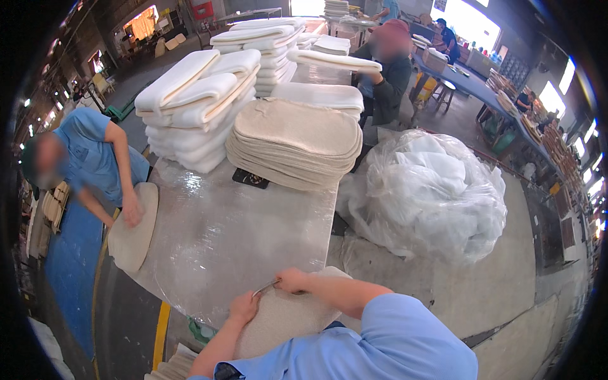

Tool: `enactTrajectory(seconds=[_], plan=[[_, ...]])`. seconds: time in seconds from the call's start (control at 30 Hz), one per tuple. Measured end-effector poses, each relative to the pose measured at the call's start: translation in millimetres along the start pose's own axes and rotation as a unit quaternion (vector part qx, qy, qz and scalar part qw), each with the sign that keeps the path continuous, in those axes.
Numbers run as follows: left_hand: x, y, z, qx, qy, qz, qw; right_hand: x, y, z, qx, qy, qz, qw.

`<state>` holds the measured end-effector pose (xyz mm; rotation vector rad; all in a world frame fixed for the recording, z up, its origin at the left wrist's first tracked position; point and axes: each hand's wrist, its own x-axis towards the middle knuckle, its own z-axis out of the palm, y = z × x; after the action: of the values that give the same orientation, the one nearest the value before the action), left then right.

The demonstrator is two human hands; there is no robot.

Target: The person folds beige cushion covers on a table, aligns edges, and stacks them. The person also picks up and places cushion covers from a nearby pile. Other workers are visible in the background performing similar tasks.

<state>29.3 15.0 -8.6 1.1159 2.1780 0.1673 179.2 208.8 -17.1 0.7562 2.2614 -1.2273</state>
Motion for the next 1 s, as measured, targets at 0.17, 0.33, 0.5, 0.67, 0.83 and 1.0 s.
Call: enactTrajectory(seconds=[0.17, 0.33, 0.5, 0.67, 0.83, 1.0], plan=[[-8.4, -34.4, -14.8, -0.013, -0.142, -0.002, 0.990, -4.9, 39.9, -53.5, -0.189, -0.130, -0.031, 0.973], [-17.8, -46.1, 9.0, -0.020, -0.020, -0.004, 1.000, -17.7, 49.6, -31.1, -0.155, 0.071, 0.020, 0.985], [-28.9, -55.6, 15.9, -0.052, 0.105, -0.017, 0.993, -22.7, 25.4, -16.7, -0.100, 0.139, 0.005, 0.985], [-19.4, -53.2, 14.6, -0.075, 0.115, -0.023, 0.990, -8.1, 39.3, -11.1, -0.096, 0.172, -0.016, 0.980], [-16.7, -60.8, 4.0, -0.076, 0.071, 0.000, 0.995, -3.3, 38.9, -22.4, -0.116, 0.154, -0.056, 0.980], [-56.8, -73.8, -29.6, -0.283, 0.246, -0.099, 0.922, -41.6, 68.3, -63.3, 0.097, 0.194, -0.021, 0.976]])
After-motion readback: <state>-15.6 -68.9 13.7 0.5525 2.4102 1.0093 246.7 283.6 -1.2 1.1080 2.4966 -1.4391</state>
